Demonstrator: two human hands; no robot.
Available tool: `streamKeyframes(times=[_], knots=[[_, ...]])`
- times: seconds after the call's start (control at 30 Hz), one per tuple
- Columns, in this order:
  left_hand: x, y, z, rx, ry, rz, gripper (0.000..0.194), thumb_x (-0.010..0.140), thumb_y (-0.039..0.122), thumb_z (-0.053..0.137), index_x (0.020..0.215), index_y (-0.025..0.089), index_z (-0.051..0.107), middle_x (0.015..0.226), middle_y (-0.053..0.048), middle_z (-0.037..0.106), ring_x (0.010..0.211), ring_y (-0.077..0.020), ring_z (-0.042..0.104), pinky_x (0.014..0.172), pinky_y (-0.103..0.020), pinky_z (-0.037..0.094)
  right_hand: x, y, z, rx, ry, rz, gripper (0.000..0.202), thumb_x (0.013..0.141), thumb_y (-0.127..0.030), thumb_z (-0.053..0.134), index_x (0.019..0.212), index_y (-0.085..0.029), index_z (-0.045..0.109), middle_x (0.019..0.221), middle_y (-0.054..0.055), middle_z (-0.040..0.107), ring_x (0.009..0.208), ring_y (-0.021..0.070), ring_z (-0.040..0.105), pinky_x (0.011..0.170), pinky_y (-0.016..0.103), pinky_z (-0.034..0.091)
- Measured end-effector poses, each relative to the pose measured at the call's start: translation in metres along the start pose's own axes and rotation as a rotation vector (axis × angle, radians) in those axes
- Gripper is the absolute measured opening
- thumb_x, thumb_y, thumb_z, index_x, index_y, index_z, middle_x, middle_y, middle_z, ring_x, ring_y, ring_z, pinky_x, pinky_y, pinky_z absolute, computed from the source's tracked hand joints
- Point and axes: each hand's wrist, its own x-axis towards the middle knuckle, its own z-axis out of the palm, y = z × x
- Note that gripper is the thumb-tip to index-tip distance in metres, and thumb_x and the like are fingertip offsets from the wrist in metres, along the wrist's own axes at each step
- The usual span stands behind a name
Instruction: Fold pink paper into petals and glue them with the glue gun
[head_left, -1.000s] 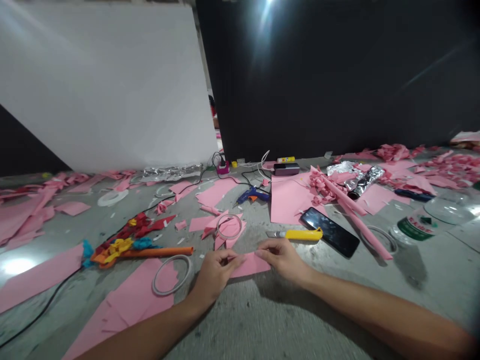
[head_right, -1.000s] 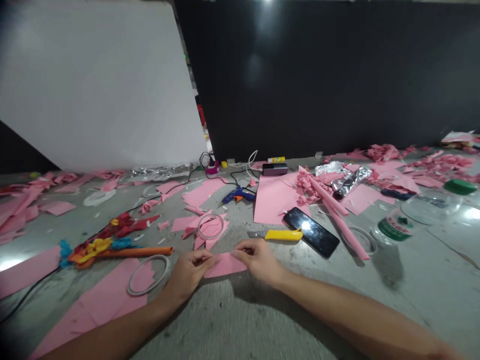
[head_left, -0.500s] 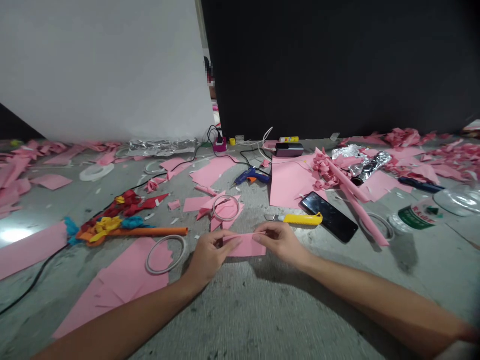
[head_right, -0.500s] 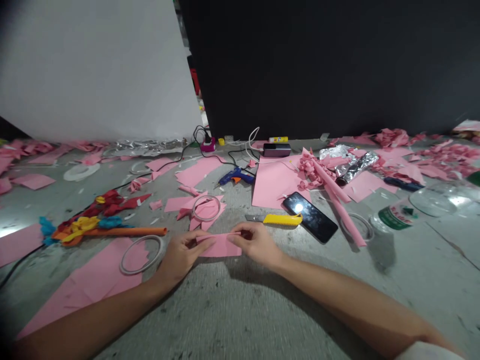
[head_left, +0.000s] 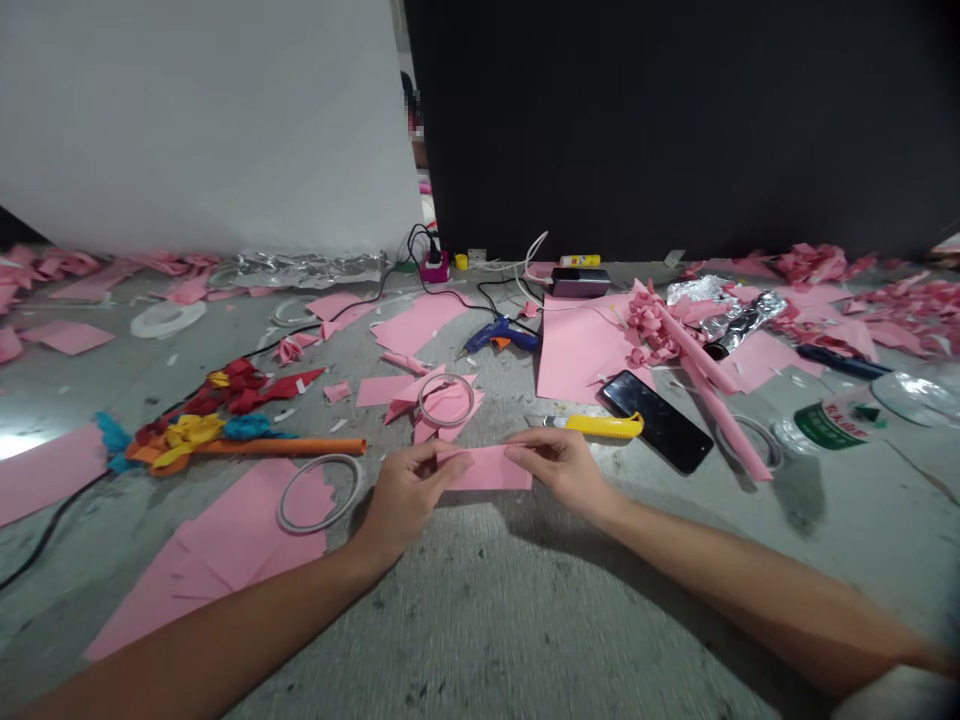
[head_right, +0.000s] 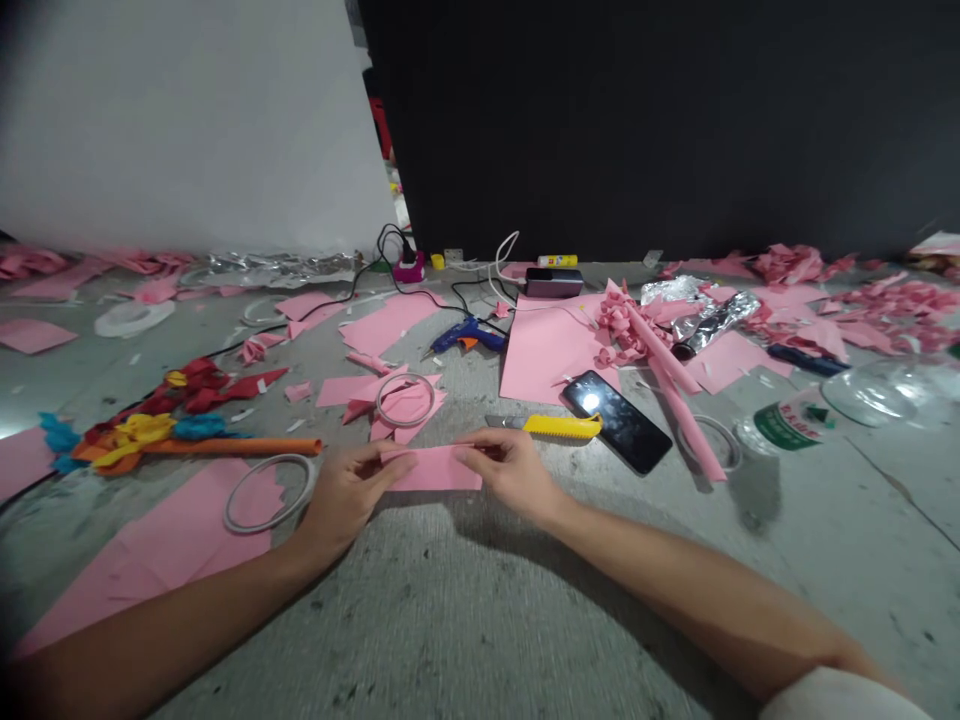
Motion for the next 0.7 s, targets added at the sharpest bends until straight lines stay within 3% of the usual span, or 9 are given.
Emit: streamKeyframes(times=[0.1,0.17,0.37,0.43,0.5,0.57,0.63,0.7], knots=[[-0.001,-0.001,-0.001,-0.012,-0.028,0.005,0.028,0.082,0.046,0.085,0.081,0.018,0.083,0.075,-0.001,0.072,0.072,-0.0143,0.060,0.066,-0.022,0.047,-0.002,-0.004,-0.002,-0.022,-0.097,0.002,0.034,0.083,-0.050,0.088,0.092,-0.017,0.085,0.082,0.005,0.077,0.071,0.0170,0.063,0.065,0.030,0.047],[-0.002,-0.001,-0.001,0.008,-0.014,0.021,0.027,0.084,0.045,0.084,0.081,0.018,0.083,0.075,-0.001,0.072,0.072,-0.0145,0.061,0.065,-0.022,0.047,-0.003,-0.006,-0.002,-0.030,-0.130,-0.018,0.034,0.088,-0.051,0.084,0.085,-0.017,0.082,0.075,0.003,0.072,0.067,0.0154,0.059,0.062,0.029,0.044],[-0.001,0.003,-0.002,0.059,-0.040,0.008,0.036,0.094,0.051,0.072,0.094,0.018,0.086,0.071,-0.001,0.071,0.061,-0.0141,0.060,0.058,-0.023,0.047,-0.007,-0.008,-0.002,-0.057,-0.041,-0.163,0.037,0.100,-0.050,0.073,0.080,-0.019,0.081,0.074,0.003,0.072,0.068,0.0163,0.060,0.063,0.029,0.048],[-0.001,0.003,-0.002,0.053,-0.023,-0.019,0.040,0.094,0.054,0.071,0.098,0.017,0.086,0.069,0.000,0.070,0.059,-0.0143,0.060,0.056,-0.023,0.048,-0.010,-0.008,-0.002,-0.095,0.053,-0.192,0.036,0.103,-0.046,0.070,0.084,-0.020,0.084,0.076,0.004,0.076,0.070,0.0180,0.066,0.064,0.030,0.052],[0.000,0.000,-0.002,0.004,0.045,-0.041,0.043,0.095,0.057,0.073,0.102,0.016,0.085,0.076,-0.001,0.073,0.062,-0.0153,0.064,0.059,-0.024,0.053,-0.013,-0.008,-0.004,-0.159,0.246,-0.249,0.029,0.105,-0.040,0.068,0.093,-0.021,0.087,0.085,0.004,0.083,0.078,0.0204,0.075,0.070,0.032,0.059],[0.001,-0.005,-0.002,-0.093,0.133,-0.049,0.044,0.096,0.058,0.074,0.106,0.017,0.083,0.083,-0.002,0.076,0.064,-0.0154,0.065,0.060,-0.024,0.055,-0.018,-0.007,-0.007,-0.253,0.400,-0.414,0.023,0.107,-0.028,0.065,0.113,-0.024,0.086,0.106,0.006,0.087,0.095,0.0234,0.082,0.085,0.037,0.065],[0.001,-0.009,-0.003,-0.190,0.215,-0.040,0.041,0.098,0.057,0.074,0.108,0.018,0.080,0.084,-0.001,0.075,0.063,-0.0142,0.063,0.059,-0.024,0.054,-0.021,-0.004,-0.009,-0.413,0.335,-0.645,0.037,0.106,-0.016,0.059,0.135,-0.027,0.079,0.127,0.008,0.084,0.114,0.0247,0.081,0.101,0.042,0.065],[0.000,-0.012,-0.004,-0.240,0.273,-0.030,0.038,0.099,0.056,0.074,0.106,0.019,0.077,0.080,0.000,0.071,0.061,-0.0129,0.061,0.057,-0.023,0.052,-0.023,-0.001,-0.010,-0.635,0.089,-0.794,0.050,0.104,-0.008,0.054,0.147,-0.026,0.070,0.140,0.010,0.079,0.128,0.0259,0.077,0.109,0.047,0.063]])
